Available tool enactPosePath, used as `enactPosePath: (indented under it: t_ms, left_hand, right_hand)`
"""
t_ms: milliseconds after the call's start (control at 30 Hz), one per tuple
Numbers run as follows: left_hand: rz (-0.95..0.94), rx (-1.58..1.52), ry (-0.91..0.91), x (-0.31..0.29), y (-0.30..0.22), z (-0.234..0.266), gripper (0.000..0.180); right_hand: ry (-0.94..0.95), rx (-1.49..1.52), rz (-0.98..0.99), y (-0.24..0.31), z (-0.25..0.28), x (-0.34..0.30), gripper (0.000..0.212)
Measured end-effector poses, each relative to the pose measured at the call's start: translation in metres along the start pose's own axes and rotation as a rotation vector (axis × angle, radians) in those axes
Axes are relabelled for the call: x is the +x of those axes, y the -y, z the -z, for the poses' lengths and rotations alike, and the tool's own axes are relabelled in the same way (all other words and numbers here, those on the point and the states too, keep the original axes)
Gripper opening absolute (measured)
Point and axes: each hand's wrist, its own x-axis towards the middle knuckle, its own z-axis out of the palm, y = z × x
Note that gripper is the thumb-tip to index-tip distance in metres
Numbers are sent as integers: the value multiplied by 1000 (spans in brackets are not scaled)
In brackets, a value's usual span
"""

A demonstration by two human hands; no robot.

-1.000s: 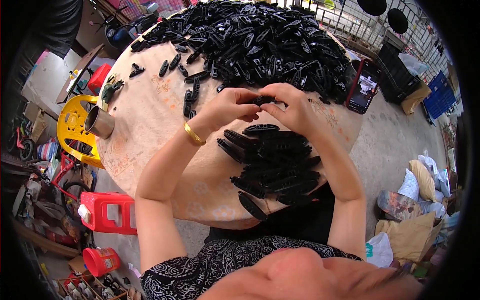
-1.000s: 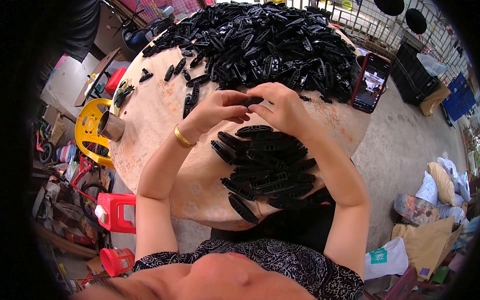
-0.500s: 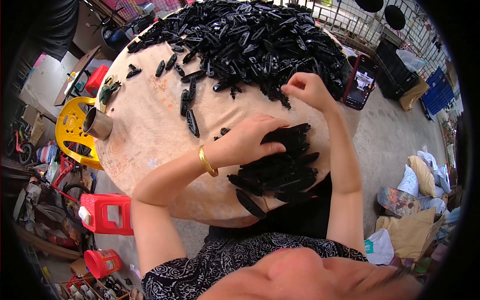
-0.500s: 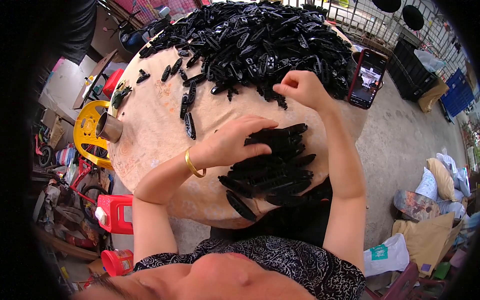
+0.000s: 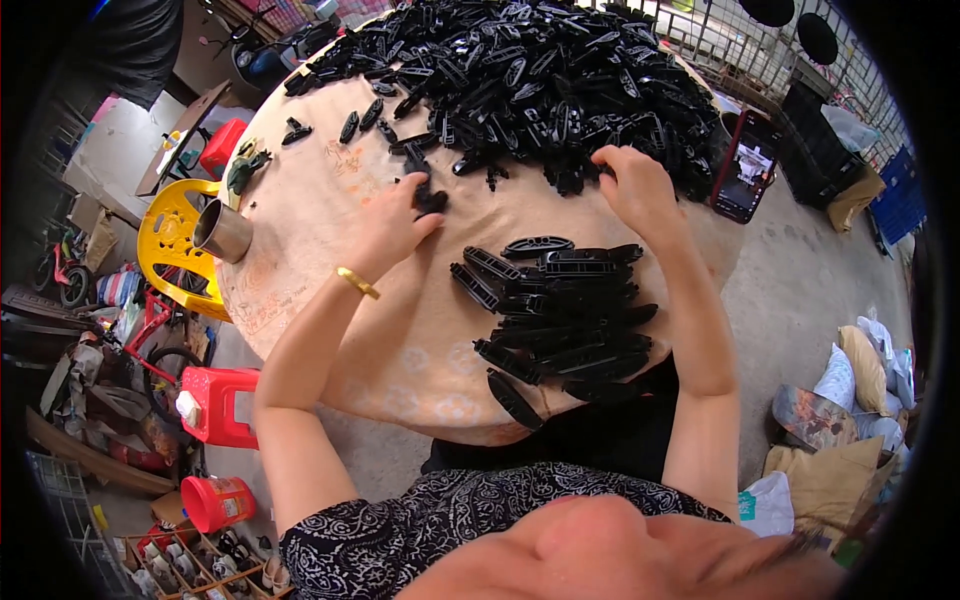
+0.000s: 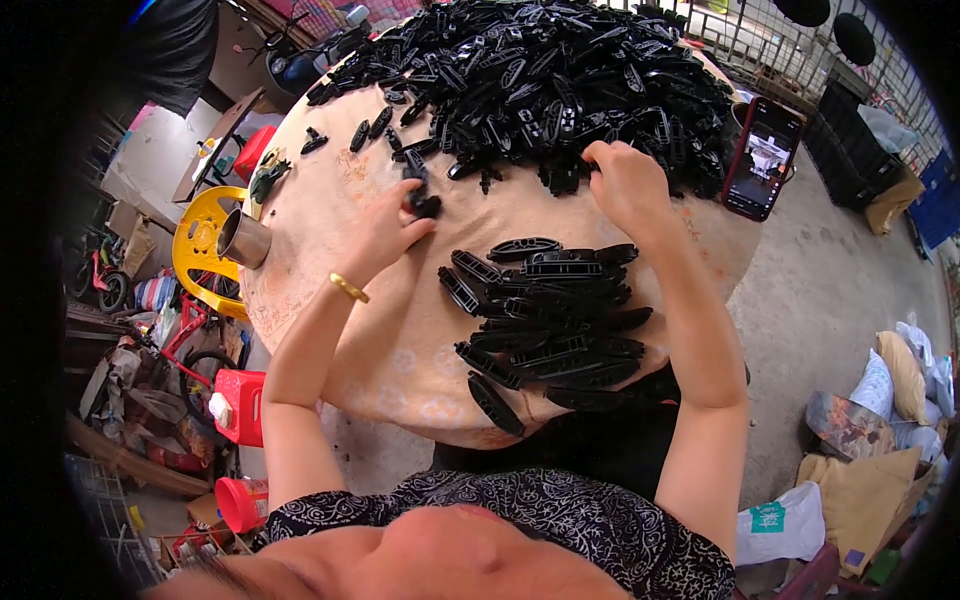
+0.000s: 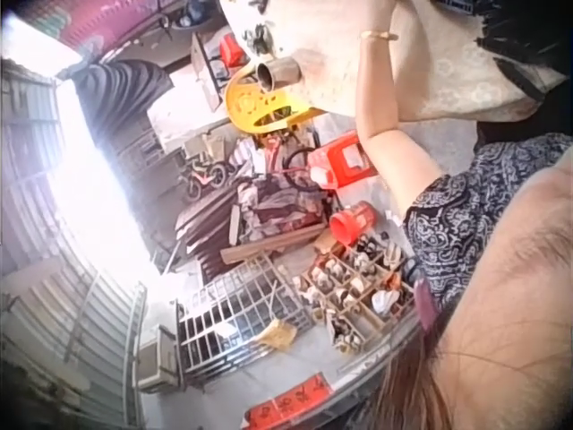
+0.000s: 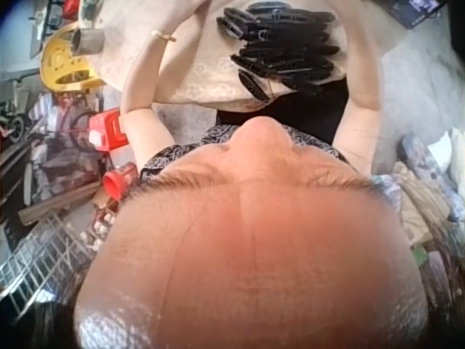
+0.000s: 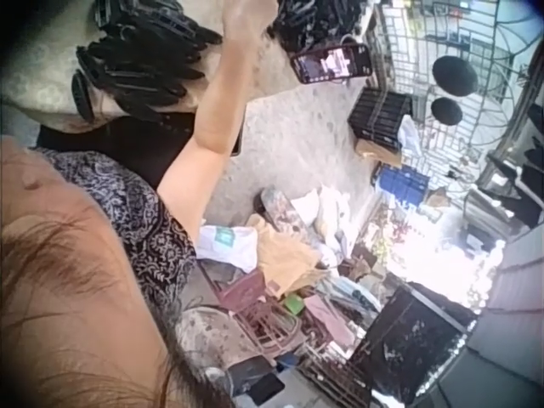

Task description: The person assembles black plastic components by hand, taking plastic bases from a pile on the table, fitting small plastic inserts into them, and placing the assembled pieces into a stack.

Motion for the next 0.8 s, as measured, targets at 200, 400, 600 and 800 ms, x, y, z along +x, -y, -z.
enactPosePath:
  t_ms: [200, 400, 600, 800]
  left_hand:
    - [-6, -625, 32, 40, -39, -44, 45]
    - [93, -1625, 336, 48, -71, -46, 32]
    - [137, -1816, 456, 37, -74, -42, 28]
    - [36, -1936, 423, 30, -70, -48, 24]
  right_hand:
    - [-329, 401, 204, 13, -7, 5, 18]
    - [-167, 878, -9, 22, -9, 3, 17]
    - [-199, 934, 103, 38, -17, -4, 14]
    - [-226, 963, 24, 50, -6, -12, 15]
